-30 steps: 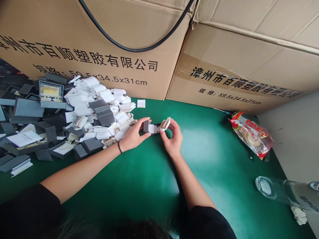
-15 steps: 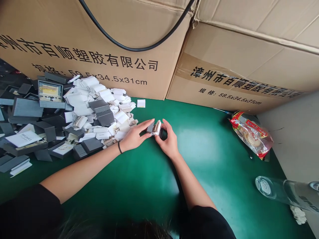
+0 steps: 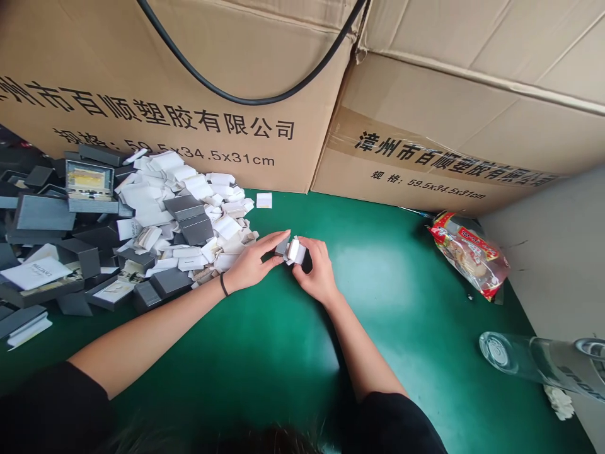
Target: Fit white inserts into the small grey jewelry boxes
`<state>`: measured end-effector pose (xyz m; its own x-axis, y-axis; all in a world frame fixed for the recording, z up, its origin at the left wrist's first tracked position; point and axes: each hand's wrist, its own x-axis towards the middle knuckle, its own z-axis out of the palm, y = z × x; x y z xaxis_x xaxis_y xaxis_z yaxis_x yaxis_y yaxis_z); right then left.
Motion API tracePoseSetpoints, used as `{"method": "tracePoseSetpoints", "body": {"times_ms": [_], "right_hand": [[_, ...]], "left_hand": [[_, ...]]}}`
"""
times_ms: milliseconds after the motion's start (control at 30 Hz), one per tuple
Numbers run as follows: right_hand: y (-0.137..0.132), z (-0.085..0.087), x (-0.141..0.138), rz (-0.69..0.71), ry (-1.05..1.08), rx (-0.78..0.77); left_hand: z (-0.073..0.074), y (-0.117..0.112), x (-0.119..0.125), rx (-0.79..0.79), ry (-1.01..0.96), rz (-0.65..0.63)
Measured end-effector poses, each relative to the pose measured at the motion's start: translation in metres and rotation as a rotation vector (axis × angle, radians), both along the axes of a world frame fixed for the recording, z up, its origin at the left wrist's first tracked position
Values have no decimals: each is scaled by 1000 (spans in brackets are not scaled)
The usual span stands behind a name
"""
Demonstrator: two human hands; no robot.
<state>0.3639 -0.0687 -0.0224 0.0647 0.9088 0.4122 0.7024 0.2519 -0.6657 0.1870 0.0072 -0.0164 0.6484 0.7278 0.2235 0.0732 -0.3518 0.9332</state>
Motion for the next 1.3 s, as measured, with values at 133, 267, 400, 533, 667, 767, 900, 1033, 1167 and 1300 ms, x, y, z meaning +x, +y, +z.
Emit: {"method": "tracePoseSetpoints", "body": {"times_ms": [133, 267, 400, 533, 667, 767, 900, 1033, 1167, 1300], "right_hand": [[1, 0, 1, -18, -24, -19], [1, -1, 5, -17, -25, -48], [2, -2, 8, 6, 4, -53], [2, -4, 7, -18, 102, -77], [2, -1, 7, -41, 77, -128], [2, 0, 6, -40, 35, -125], [2, -4, 6, -51, -28, -82], [3, -9, 4, -97, -29, -61], [3, -8, 5, -53, -86, -7], [3, -6, 7, -29, -244, 24]], "left_hand": [[-2, 1, 0, 55, 51, -17], [-6, 2, 1, 150, 123, -24], [-8, 2, 2, 190, 138, -13], [-8, 2, 2, 199, 145, 2], [-8, 2, 2, 199, 145, 0], [-7, 2, 2, 201, 141, -6], [-7, 3, 2, 195, 135, 5], [-7, 4, 2, 183, 118, 20], [-6, 4, 2, 161, 101, 30], [-7, 4, 2, 135, 89, 38]]}}
